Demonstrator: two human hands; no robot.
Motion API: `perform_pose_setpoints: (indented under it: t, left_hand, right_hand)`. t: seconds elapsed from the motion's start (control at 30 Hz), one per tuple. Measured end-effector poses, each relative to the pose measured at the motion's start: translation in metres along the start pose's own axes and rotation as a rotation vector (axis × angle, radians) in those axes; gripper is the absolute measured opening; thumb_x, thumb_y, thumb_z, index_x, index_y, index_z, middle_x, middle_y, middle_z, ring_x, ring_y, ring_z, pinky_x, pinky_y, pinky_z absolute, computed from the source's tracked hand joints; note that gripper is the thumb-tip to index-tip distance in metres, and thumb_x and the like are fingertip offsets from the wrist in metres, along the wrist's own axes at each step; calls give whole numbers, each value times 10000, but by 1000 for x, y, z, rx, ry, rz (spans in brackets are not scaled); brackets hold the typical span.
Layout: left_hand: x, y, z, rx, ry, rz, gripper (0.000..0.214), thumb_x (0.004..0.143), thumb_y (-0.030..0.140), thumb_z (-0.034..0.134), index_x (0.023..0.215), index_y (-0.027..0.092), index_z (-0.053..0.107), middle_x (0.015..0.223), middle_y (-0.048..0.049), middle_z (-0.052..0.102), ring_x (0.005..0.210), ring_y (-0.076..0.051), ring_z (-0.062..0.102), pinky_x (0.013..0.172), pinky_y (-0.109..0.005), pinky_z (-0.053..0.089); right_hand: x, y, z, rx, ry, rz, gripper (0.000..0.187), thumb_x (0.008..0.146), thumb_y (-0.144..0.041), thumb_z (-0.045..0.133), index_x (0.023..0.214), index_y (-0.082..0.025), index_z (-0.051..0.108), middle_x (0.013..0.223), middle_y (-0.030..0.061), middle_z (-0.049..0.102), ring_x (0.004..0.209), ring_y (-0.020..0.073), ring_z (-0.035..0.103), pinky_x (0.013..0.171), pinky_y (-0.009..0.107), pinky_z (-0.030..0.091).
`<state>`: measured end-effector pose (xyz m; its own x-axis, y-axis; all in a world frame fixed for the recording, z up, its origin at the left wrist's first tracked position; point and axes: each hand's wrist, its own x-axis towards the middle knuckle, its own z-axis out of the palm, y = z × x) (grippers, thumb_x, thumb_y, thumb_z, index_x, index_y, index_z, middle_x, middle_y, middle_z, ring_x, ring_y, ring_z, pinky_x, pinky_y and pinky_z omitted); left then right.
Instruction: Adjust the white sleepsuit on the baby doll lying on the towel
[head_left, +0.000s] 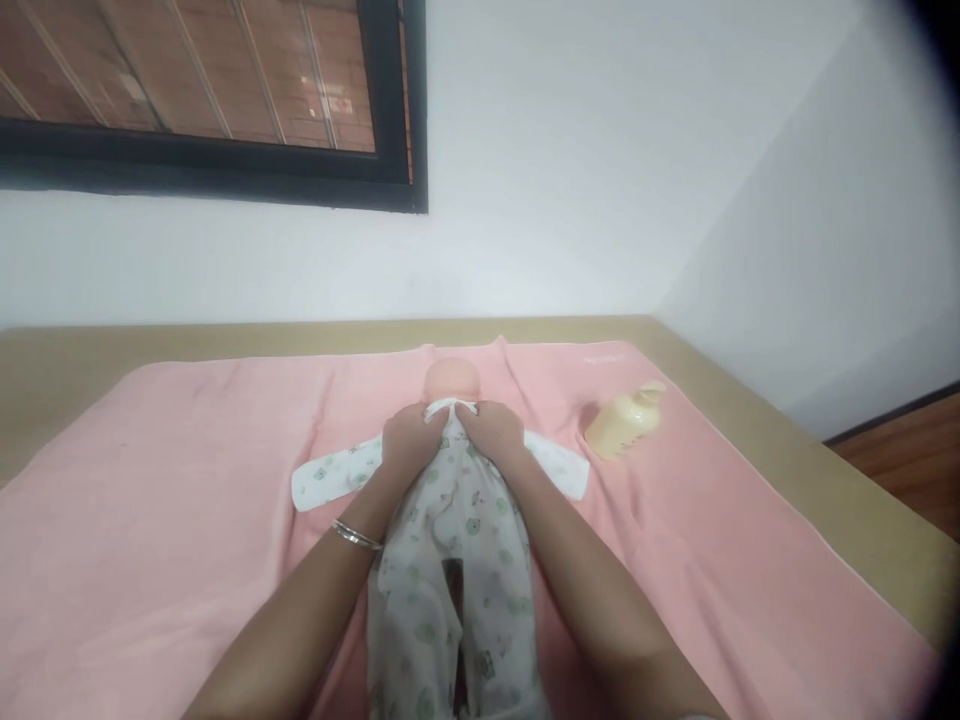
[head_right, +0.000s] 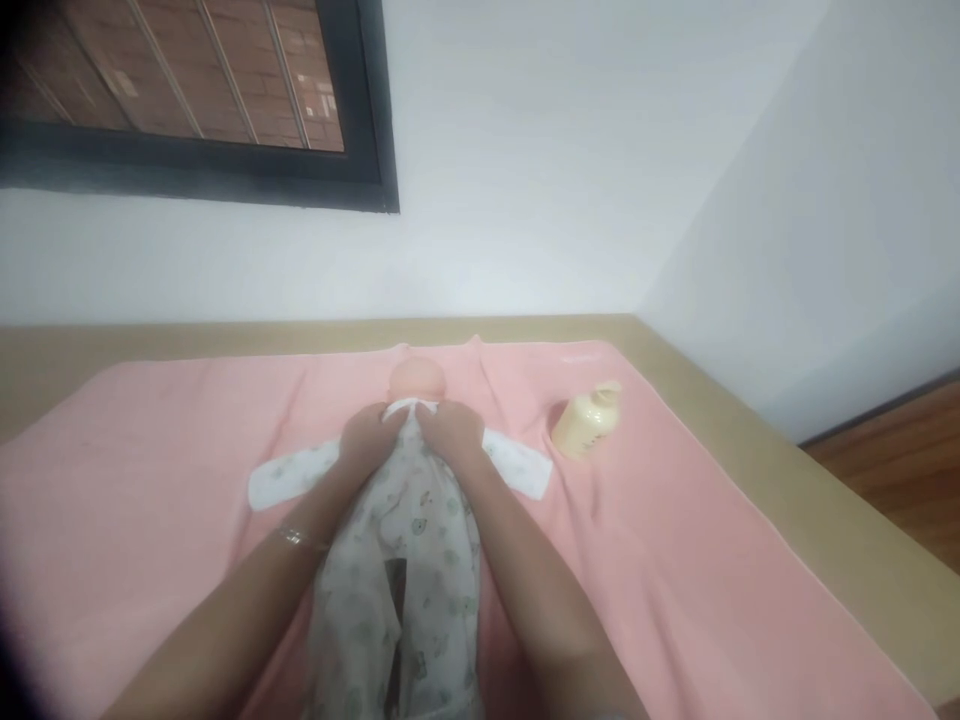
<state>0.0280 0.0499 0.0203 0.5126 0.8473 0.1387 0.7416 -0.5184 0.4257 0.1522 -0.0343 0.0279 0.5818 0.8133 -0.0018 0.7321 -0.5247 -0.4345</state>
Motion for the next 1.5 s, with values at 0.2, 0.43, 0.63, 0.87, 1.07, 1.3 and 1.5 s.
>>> perform_pose_setpoints:
  t: [0.2, 0.43, 0.63, 0.87, 1.07, 1.3, 1.5]
  left_hand:
    - [-2, 0, 0, -18, 17, 4, 463, 832, 551, 333, 768, 183, 607, 805, -68, 658, 735, -212, 582, 643, -290, 380]
    - [-2, -1, 2, -39, 26, 14, 484, 835, 567, 321, 773, 183, 609, 809, -70, 657, 734, -210, 580, 651, -291, 385]
    - [-3, 1, 2, -36, 29, 8, 476, 832, 566, 335, 772, 186, 615, 805, -68, 659, 757, -220, 586, 666, -297, 394]
    - [-3, 2, 2, -37, 20, -4, 476, 834, 560, 340, 793, 177, 621, 831, -73, 662, 777, -220, 589, 688, -299, 406]
    - [-3, 2, 1, -46, 16, -8, 471, 832, 557, 345, 790, 179, 622, 813, -69, 659, 762, -218, 586, 683, -297, 403]
    - [-4, 4, -1, -43, 3, -13, 482, 836, 550, 344, 824, 167, 637, 829, -80, 662, 784, -218, 587, 701, -294, 406]
    - [-3, 1, 1, -56, 12, 1, 488, 837, 556, 332, 849, 178, 640, 873, -76, 666, 809, -222, 589, 713, -298, 407]
  right_hand:
    - [1, 2, 1, -9, 4, -7, 614, 864, -595, 241, 898, -168, 682, 896, 124, 675, 823, 228, 602, 688, 293, 393]
    - [0, 2, 1, -19, 11, -2, 625, 862, -606, 243, 907, -159, 678, 892, 131, 671, 834, 231, 599, 701, 291, 391]
    - [-1, 2, 0, -21, 14, 0, 623, 860, -612, 242, 881, -164, 675, 887, 128, 672, 818, 233, 600, 687, 297, 394]
    - [0, 3, 0, -27, 3, 5, 627, 864, -616, 242, 876, -162, 675, 889, 130, 670, 831, 231, 599, 705, 293, 397]
    - [-1, 2, -1, -13, -10, 15, 622, 865, -612, 244, 890, -163, 675, 898, 125, 670, 846, 230, 596, 720, 293, 393]
    - [-3, 0, -3, -12, -14, 30, 604, 868, -598, 264, 899, -162, 680, 901, 126, 670, 853, 234, 600, 730, 299, 400]
    - [-3, -1, -3, -19, -4, 22, 606, 866, -600, 264, 887, -162, 682, 898, 124, 673, 840, 232, 603, 711, 294, 404]
